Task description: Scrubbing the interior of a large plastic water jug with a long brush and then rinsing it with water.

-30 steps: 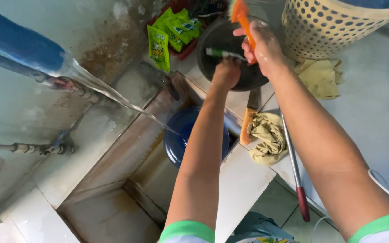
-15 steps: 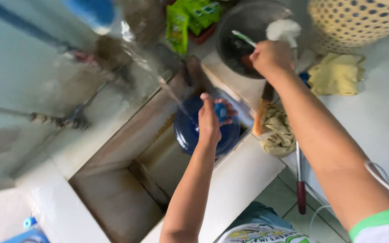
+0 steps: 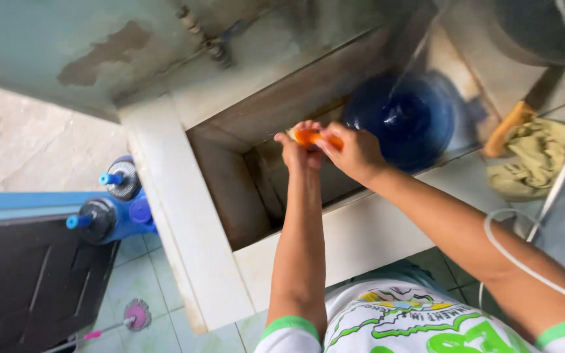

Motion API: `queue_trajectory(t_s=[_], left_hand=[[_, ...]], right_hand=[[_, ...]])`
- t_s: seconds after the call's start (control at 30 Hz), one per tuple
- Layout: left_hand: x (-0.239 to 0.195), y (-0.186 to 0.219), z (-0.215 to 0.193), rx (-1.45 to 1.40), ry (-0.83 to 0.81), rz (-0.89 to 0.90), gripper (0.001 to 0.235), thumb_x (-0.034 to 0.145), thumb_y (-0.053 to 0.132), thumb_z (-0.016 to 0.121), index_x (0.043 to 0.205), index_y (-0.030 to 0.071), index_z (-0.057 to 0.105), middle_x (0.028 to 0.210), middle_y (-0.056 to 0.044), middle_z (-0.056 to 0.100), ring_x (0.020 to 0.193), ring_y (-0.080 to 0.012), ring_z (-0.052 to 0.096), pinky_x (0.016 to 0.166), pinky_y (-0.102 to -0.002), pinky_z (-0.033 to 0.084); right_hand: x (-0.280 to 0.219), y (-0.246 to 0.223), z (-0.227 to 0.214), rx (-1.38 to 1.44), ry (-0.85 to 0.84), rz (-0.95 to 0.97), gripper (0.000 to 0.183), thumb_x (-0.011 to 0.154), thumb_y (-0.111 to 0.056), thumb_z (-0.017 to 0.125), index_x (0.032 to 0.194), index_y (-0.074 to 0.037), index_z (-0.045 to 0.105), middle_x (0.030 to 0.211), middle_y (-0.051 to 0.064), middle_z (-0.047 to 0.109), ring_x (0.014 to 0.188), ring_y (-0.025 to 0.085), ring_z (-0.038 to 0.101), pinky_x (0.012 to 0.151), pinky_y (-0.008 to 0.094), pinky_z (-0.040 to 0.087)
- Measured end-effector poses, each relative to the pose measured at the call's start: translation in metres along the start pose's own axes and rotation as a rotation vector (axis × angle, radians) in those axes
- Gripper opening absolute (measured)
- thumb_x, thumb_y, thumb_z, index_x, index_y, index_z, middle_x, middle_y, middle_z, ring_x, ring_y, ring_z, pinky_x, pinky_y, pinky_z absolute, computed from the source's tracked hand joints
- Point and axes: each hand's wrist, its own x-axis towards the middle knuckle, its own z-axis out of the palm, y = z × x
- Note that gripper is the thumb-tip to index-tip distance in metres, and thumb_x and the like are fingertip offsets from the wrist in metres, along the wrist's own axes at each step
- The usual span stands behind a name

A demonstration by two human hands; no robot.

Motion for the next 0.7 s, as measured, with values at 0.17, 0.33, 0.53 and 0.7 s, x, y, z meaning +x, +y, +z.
queue_trajectory(t_s=[0.17, 0.33, 0.53, 0.7], left_hand=[[-0.031, 0.053, -0.014, -0.042, 0.194, -0.003, 0.077, 0.102, 0.066, 0.020, 0.117, 0.000, 0.055, 0.108, -0.020, 0.066, 0.098, -0.0420, 0.067, 0.084, -0.055, 0.059], [-0.048, 0.088, -0.016, -0.139, 0.172, -0.073, 0.072, 0.102, 0.064, 0.024, 0.110, 0.000, 0.056, 0.104, -0.019, 0.067, 0.095, -0.0416, 0.067, 0.085, -0.057, 0.056], [-0.004, 0.064, -0.092, -0.089, 0.069, -0.072, 0.048, 0.107, 0.056, 0.043, 0.098, 0.011, 0.056, 0.082, -0.010, 0.059, 0.076, -0.0318, 0.063, 0.074, -0.048, 0.054], [-0.013, 0.074, -0.076, -0.156, 0.097, -0.045, 0.046, 0.101, 0.050, 0.058, 0.102, 0.005, 0.054, 0.089, -0.011, 0.061, 0.079, -0.0272, 0.062, 0.077, -0.044, 0.057]], right_hand=[[-0.011, -0.031, 0.041, -0.061, -0.098, -0.014, 0.019, 0.092, -0.028, 0.076, 0.096, -0.011, 0.070, 0.086, 0.011, 0.075, 0.076, 0.033, 0.072, 0.063, 0.040, 0.055], [-0.015, -0.051, 0.073, 0.019, -0.082, 0.042, 0.019, 0.095, -0.027, 0.077, 0.098, -0.010, 0.069, 0.088, 0.012, 0.075, 0.079, 0.035, 0.071, 0.065, 0.041, 0.055], [-0.028, -0.076, 0.074, 0.066, -0.093, 0.030, 0.020, 0.094, -0.025, 0.077, 0.096, -0.008, 0.068, 0.090, 0.013, 0.075, 0.082, 0.034, 0.074, 0.067, 0.040, 0.057], [-0.037, -0.066, 0.066, 0.009, -0.058, -0.063, 0.018, 0.097, -0.023, 0.077, 0.098, -0.007, 0.069, 0.091, 0.012, 0.075, 0.083, 0.035, 0.074, 0.068, 0.040, 0.057]])
